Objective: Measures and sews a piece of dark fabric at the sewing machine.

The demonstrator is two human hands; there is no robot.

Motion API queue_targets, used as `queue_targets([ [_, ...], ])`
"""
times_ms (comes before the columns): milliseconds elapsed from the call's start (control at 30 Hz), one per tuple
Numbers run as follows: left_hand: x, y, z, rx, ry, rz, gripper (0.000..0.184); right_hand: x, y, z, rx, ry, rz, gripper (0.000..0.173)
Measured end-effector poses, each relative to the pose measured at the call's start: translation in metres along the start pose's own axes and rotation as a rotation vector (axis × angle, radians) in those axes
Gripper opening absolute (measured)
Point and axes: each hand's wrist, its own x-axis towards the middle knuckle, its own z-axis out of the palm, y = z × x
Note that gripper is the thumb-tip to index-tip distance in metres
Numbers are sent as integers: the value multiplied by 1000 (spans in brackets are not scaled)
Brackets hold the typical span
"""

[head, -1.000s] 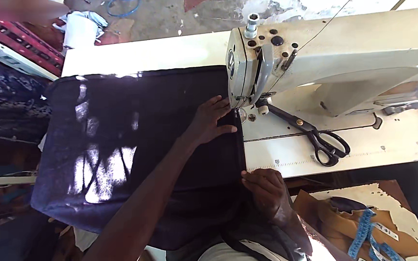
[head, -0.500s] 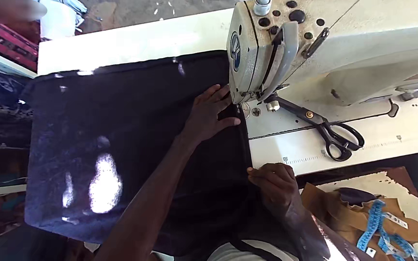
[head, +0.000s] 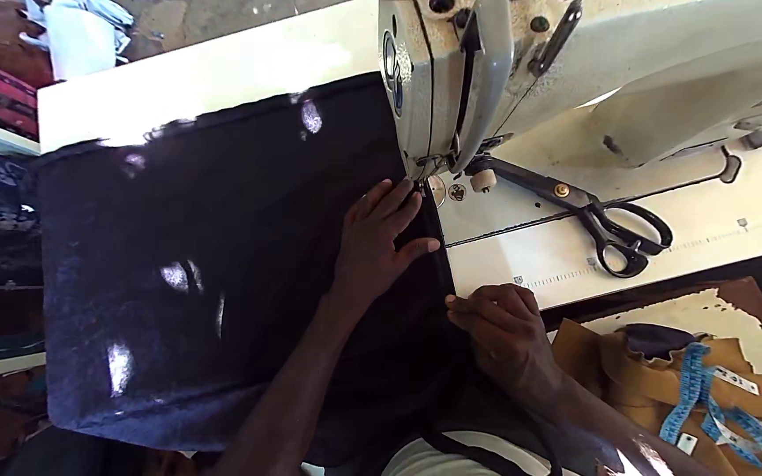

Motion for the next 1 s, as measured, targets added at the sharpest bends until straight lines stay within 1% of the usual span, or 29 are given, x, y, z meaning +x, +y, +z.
queue_targets([
  [133,7,-4,-3,20,-7,-17,75,7,2,1,1,-10,9,24],
  [233,17,-8,-5,31,-12,-19,74,16,7,1,-6,-30,26,25],
  [333,29,-14,-7,47,-4,-15,72,28,14,6,-19,-12,23,26],
  [467,41,-17,-11,69,-34,-23,72,37,19,7,-27,-7,9,27],
  [600,25,-5,-10,46,11,22,69,36,16,6,-28,3,14,29],
  [633,19,0,-9,39,5,23,71,37,16,5,-27,3,13,28],
  [733,3,4,2,19,-22,-25,74,35,15,5,-26,-10,19,27],
  [833,7,0,0,21,-20,-40,73,40,17,7,-24,2,13,27],
  [1000,15,-7,-4,41,-27,-19,71,49,17,7,-29,-21,15,27],
])
